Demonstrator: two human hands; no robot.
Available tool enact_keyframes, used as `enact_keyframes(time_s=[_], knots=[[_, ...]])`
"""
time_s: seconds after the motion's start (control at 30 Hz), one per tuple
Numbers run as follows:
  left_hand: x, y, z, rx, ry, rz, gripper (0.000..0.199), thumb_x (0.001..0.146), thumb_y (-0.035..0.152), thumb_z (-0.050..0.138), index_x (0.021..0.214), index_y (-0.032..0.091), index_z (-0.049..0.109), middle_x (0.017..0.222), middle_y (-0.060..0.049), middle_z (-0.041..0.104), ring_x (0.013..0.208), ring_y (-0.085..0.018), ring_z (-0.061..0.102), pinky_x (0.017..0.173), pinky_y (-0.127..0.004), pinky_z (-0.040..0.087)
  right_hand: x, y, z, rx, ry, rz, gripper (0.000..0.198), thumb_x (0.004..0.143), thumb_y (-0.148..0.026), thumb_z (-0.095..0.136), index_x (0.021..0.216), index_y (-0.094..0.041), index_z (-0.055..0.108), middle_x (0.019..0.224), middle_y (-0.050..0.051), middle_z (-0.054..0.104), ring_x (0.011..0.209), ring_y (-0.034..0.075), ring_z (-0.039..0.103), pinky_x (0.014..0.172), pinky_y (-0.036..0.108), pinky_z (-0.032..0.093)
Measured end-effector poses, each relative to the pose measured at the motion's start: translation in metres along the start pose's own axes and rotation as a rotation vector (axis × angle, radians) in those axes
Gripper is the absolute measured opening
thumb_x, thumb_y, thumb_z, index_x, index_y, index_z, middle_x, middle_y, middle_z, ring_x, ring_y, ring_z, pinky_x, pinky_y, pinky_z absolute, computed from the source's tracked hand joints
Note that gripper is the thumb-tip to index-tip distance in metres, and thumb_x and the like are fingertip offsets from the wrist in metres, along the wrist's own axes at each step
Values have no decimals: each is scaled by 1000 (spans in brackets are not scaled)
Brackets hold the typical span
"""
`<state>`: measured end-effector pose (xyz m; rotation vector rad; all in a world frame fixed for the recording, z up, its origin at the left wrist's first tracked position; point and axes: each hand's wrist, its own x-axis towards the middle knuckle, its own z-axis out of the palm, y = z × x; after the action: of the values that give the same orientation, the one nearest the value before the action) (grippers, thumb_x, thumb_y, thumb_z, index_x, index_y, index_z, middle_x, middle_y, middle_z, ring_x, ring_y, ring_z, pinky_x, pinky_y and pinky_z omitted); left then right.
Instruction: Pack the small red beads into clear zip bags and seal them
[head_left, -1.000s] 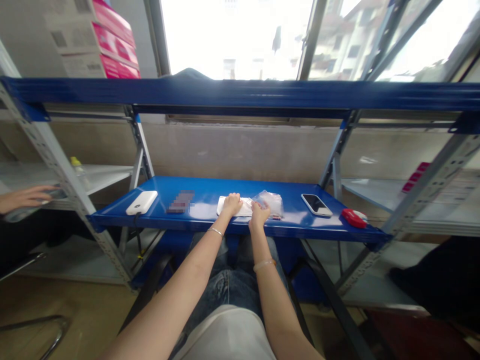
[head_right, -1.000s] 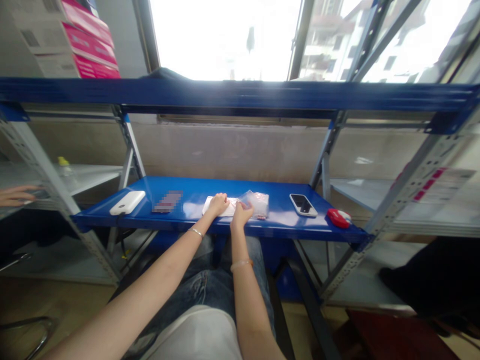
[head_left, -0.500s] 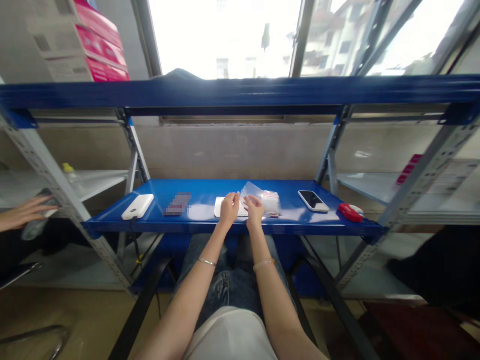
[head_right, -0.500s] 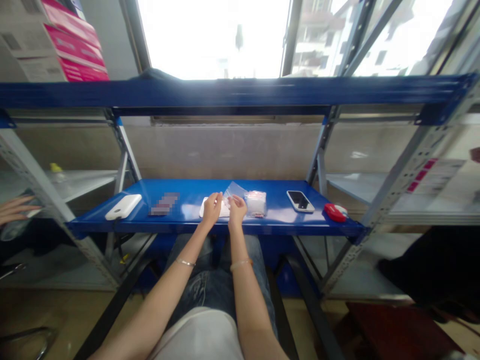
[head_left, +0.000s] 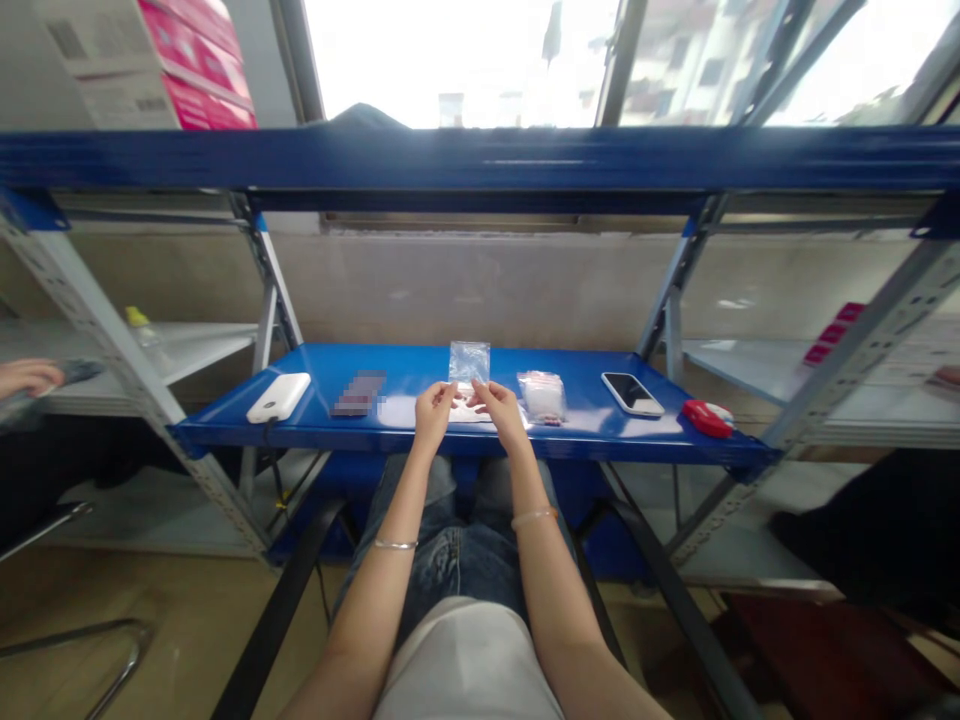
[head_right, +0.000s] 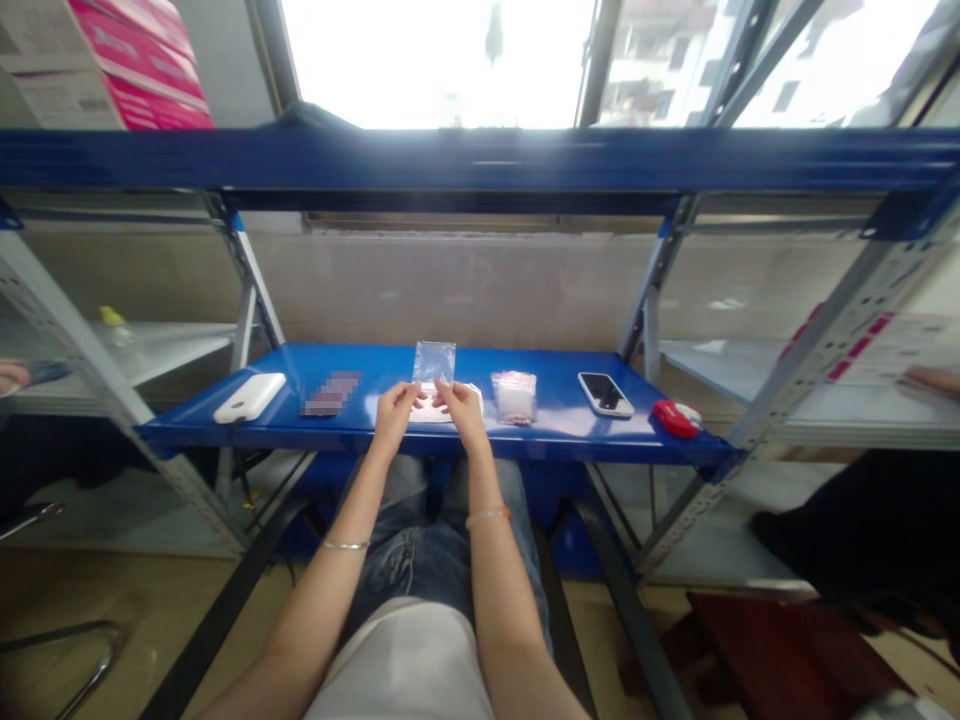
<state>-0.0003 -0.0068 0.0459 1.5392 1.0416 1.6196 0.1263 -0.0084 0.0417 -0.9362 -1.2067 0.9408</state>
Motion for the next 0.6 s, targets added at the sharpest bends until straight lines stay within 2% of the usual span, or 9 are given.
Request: enact_keyframes(time_s=[0.33,0.47,0.6], knots=[[-3,5,-6,39,-5,62,31,77,44,55,63,17,59,61,-1,63,57,-12,56,56,-22,41,-2,-4,-4,-26,-92,-163,36,74,-50,61,57,-19,53,55,-2,55,55,11,51,57,23,41],[-4,8,-5,5,-28,68,29,77,43,56,66,17,61,64,-2,64,58,-12,55,57,-22,42,-3,-5,-6,-8,-79,-150,34,73,-49,63,59,-19,57,59,0,59,58,12,54,58,24,41],[-2,5,-5,-55,34,70,25,73,42,62,71,17,62,68,-1,65,59,-12,56,58,-22,44,-3,-6,-10,8,-56,-109,28,69,-46,69,66,-19,65,62,0,62,62,13,57,60,24,41]])
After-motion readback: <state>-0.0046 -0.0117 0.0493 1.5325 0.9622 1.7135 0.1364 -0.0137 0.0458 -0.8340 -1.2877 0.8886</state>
